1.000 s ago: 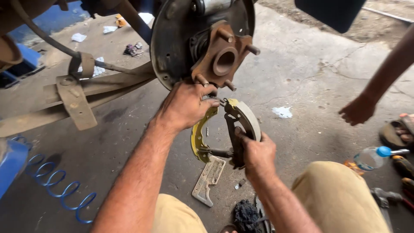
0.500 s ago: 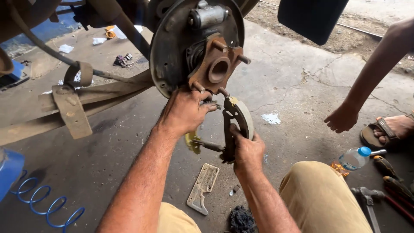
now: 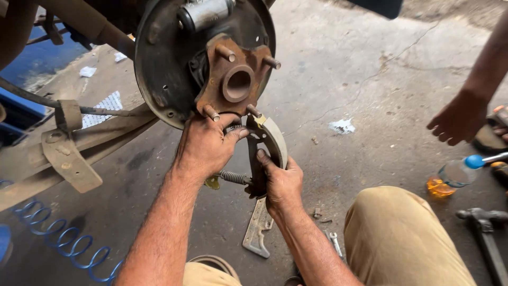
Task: Replacing brake shoes on a vehicle's rear drum brake assembly.
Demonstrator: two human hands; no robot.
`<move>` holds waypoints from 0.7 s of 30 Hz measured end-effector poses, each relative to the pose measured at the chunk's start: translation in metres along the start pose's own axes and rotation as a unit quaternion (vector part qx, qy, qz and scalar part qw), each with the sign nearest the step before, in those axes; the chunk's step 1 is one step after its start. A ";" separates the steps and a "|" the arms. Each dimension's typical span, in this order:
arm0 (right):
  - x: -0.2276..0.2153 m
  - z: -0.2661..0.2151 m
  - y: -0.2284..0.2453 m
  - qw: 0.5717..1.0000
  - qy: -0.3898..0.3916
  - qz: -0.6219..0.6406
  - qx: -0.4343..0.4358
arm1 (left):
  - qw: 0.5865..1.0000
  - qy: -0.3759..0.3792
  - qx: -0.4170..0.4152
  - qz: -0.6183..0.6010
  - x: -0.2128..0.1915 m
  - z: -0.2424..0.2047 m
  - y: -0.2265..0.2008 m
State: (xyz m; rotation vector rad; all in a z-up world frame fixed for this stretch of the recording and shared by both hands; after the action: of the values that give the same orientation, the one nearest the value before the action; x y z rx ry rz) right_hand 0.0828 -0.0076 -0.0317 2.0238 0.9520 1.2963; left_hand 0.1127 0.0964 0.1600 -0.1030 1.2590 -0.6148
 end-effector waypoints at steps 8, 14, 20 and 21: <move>0.003 -0.001 -0.005 1.000 -0.019 0.022 -0.005 | 0.999 0.014 -0.045 0.015 0.006 0.001 0.000; -0.001 0.006 -0.016 0.997 -0.059 0.024 -0.044 | 0.998 0.006 -0.060 0.027 0.003 0.004 -0.009; -0.002 -0.001 0.002 0.998 -0.040 0.039 -0.001 | 0.998 0.007 -0.063 0.005 0.011 0.000 -0.008; 0.004 0.002 0.001 0.998 -0.005 0.050 0.029 | 1.000 -0.011 -0.017 0.003 0.006 0.003 -0.013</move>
State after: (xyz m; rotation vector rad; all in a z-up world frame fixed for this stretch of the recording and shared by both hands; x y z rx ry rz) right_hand 0.0865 -0.0050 -0.0294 2.1437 0.9042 1.3230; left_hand 0.1117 0.0816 0.1612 -0.1343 1.2481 -0.5848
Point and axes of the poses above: each hand's wrist, its own z-axis towards the middle knuckle, its own x-axis out of the palm, y = z × x, the point moved 10 cm from there along z, towards the middle knuckle, and after that the axes turned 10 degrees about -z, right-handed, at the moved point
